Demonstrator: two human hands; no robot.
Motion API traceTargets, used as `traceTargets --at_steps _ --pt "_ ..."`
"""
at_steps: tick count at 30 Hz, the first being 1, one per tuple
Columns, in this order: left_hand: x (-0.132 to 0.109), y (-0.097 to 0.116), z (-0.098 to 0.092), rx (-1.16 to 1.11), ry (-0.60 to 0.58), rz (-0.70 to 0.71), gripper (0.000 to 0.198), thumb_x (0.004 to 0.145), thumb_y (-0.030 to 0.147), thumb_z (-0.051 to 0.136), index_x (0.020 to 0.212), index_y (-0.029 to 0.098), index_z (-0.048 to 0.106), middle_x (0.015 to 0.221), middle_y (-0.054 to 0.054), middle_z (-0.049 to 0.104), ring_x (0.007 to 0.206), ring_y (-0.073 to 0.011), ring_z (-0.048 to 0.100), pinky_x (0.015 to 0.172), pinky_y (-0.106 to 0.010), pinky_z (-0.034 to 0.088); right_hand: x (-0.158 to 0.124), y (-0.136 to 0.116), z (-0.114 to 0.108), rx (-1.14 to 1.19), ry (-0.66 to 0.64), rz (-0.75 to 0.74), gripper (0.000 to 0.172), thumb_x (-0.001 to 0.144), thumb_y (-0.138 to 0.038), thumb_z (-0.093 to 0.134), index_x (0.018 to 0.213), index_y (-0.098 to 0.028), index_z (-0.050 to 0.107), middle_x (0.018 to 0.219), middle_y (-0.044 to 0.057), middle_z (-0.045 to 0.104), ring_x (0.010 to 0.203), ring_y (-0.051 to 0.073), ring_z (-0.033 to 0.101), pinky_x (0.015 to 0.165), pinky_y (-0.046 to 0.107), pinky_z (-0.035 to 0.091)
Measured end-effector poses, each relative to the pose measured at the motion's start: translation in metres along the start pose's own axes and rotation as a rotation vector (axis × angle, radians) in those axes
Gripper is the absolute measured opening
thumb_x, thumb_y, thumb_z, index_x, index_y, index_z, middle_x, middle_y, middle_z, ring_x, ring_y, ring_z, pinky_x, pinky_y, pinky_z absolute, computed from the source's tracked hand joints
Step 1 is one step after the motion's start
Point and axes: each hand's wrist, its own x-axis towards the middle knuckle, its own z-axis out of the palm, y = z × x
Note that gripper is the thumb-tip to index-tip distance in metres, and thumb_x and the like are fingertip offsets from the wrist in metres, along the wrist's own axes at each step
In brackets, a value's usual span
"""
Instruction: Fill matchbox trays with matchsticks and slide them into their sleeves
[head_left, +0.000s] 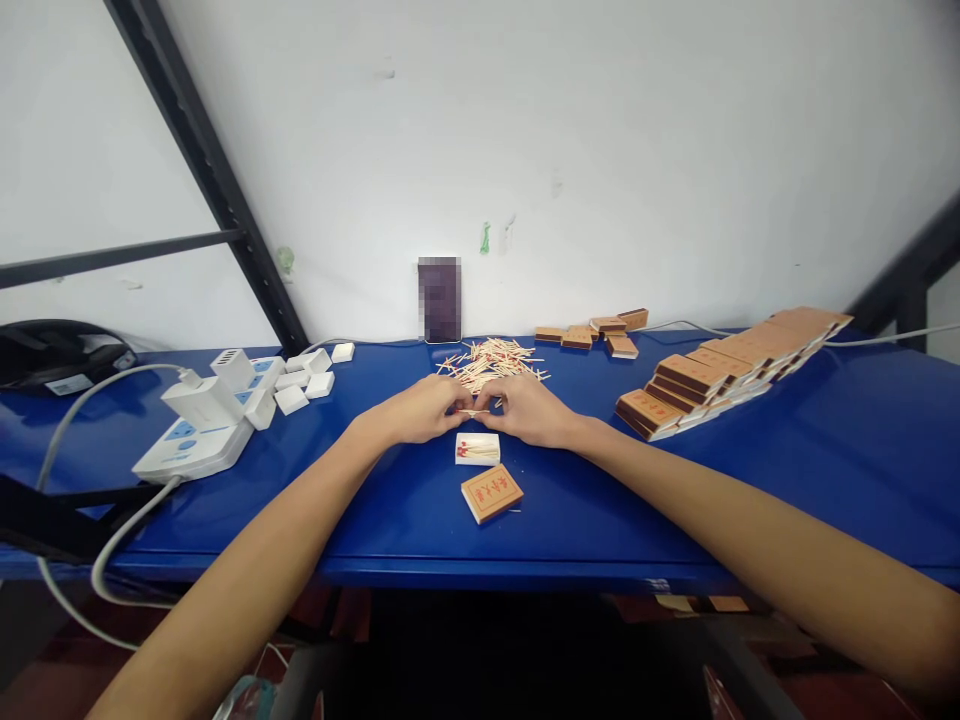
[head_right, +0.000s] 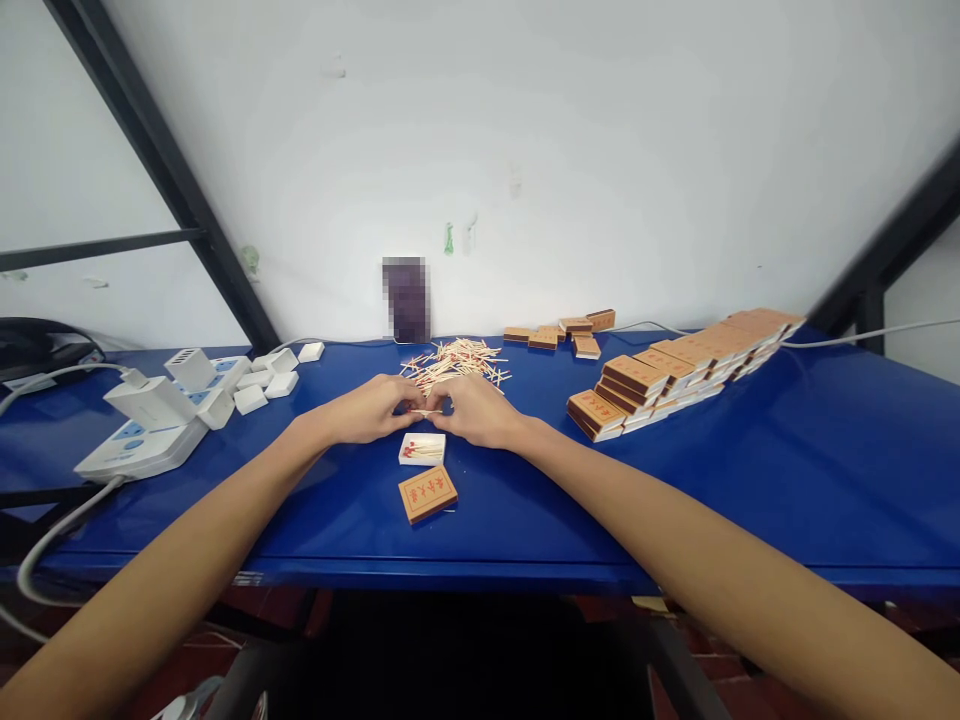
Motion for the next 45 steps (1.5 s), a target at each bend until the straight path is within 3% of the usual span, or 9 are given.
traceTargets --at_steps 5,14,18,21,25,28,33,38,45 --pt "0.001 0.000 0.001 -0.004 -0.014 0.003 0.011 0.086 0.016 0.050 0.080 0.014 0.059 0.076 -0.004 0.061 0.065 -0.0138 0.050 0.061 -0.026 0.035 0.001 -0.001 -0.001 -0.027 -0.015 0.027 0.007 0.079 -0.022 0.063 0.081 -0.019 0.069 0.080 0.001 0.072 0.069 0.014 0.060 0.064 0.025 0.037" --pt "0.003 -0.002 0.009 -0.044 -0.044 0.026 0.010 0.090 0.014 0.042 0.089 0.015 0.052 0.088 -0.008 0.060 0.078 -0.0178 0.053 0.075 -0.031 0.041 0.004 0.002 0.003 -0.061 -0.036 -0.022 0.006 0.074 -0.014 0.061 0.078 -0.018 0.063 0.080 0.001 0.068 0.072 0.014 0.059 0.066 0.025 0.037" --pt "0.000 0.002 0.003 -0.076 -0.032 0.052 0.009 0.090 0.014 0.041 0.090 0.015 0.050 0.091 -0.008 0.059 0.081 -0.0179 0.053 0.077 -0.030 0.041 0.006 -0.007 -0.005 -0.072 -0.046 0.001 0.007 0.073 -0.014 0.061 0.078 -0.018 0.064 0.080 0.001 0.069 0.071 0.014 0.058 0.065 0.025 0.037" --pt "-0.006 0.011 -0.010 -0.076 -0.012 0.045 0.010 0.092 0.019 0.042 0.090 0.015 0.051 0.085 -0.005 0.058 0.073 -0.0156 0.051 0.069 -0.028 0.039 0.004 -0.027 -0.020 -0.093 -0.054 0.057 0.006 0.071 -0.014 0.062 0.075 -0.018 0.065 0.075 0.000 0.069 0.067 0.014 0.057 0.063 0.026 0.037" --pt "-0.015 0.024 -0.021 -0.168 -0.130 0.025 0.015 0.090 0.026 0.048 0.083 0.015 0.055 0.070 0.000 0.057 0.059 -0.0111 0.047 0.056 -0.024 0.035 -0.005 -0.049 -0.035 0.022 -0.183 0.109 0.003 0.071 -0.018 0.065 0.071 -0.018 0.068 0.072 0.000 0.070 0.061 0.012 0.057 0.058 0.025 0.037" --pt "-0.015 0.027 -0.018 -0.189 -0.197 0.022 0.015 0.087 0.025 0.053 0.080 0.014 0.059 0.065 0.001 0.058 0.055 -0.0092 0.047 0.053 -0.022 0.034 -0.010 -0.050 -0.035 0.079 -0.272 0.145 0.004 0.071 -0.019 0.066 0.073 -0.017 0.069 0.072 0.001 0.071 0.063 0.013 0.059 0.058 0.024 0.039" --pt "-0.013 0.025 -0.015 -0.240 -0.180 0.035 0.013 0.083 0.024 0.060 0.079 0.014 0.066 0.059 0.002 0.060 0.050 -0.0075 0.049 0.051 -0.020 0.035 -0.010 -0.044 -0.030 0.032 -0.301 0.135 0.010 0.074 -0.025 0.067 0.072 -0.017 0.072 0.069 0.000 0.070 0.060 0.012 0.058 0.058 0.024 0.038" --pt "-0.013 0.020 -0.021 -0.340 -0.201 0.008 0.016 0.079 0.022 0.065 0.091 0.015 0.072 0.077 -0.002 0.071 0.067 -0.0113 0.063 0.061 -0.020 0.044 -0.011 -0.046 -0.031 -0.004 -0.279 0.115 0.010 0.074 -0.026 0.068 0.070 -0.018 0.073 0.066 -0.001 0.069 0.056 0.010 0.057 0.058 0.023 0.037" --pt "-0.012 0.013 -0.021 -0.284 -0.111 0.009 0.017 0.075 0.031 0.070 0.082 0.016 0.072 0.067 0.001 0.063 0.060 -0.0092 0.053 0.056 -0.020 0.039 -0.010 -0.043 -0.030 -0.087 -0.304 0.058 0.017 0.081 -0.030 0.066 0.074 -0.017 0.073 0.064 0.000 0.068 0.053 0.010 0.054 0.056 0.024 0.034"
